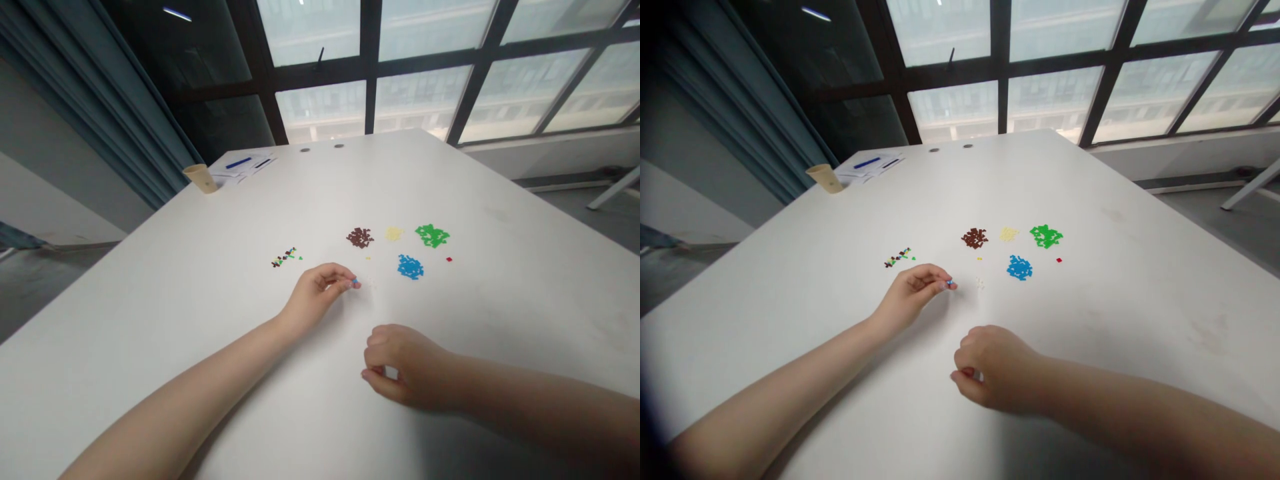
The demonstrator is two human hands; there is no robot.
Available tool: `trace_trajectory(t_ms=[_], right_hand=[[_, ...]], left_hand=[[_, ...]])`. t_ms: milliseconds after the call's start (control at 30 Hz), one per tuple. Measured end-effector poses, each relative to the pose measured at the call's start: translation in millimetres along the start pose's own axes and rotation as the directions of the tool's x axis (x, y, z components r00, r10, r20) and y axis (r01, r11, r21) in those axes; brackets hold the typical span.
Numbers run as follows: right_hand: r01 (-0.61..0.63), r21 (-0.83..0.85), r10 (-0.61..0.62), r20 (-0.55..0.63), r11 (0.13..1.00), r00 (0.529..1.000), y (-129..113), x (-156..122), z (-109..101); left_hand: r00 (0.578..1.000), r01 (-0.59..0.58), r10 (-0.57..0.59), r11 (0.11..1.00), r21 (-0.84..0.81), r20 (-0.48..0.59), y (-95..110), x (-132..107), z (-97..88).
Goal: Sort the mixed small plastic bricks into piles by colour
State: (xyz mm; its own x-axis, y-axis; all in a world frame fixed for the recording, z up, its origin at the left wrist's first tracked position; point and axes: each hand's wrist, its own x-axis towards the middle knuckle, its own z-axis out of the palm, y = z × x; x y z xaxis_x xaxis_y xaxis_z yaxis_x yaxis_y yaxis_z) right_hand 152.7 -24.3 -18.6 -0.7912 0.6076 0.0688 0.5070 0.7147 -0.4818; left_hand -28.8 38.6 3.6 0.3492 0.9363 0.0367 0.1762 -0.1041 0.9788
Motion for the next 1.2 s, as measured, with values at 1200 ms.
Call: trace_trajectory(t_ms=[1200], right_hand=[[-0.025,-0.019,0.002,-0.743,1.0,0.669,6.5,2.3,-19.2]], left_hand=[[0.98,-0.136,0.136,0.991,-0.01,0.147,6.9,-18.2,19.0]])
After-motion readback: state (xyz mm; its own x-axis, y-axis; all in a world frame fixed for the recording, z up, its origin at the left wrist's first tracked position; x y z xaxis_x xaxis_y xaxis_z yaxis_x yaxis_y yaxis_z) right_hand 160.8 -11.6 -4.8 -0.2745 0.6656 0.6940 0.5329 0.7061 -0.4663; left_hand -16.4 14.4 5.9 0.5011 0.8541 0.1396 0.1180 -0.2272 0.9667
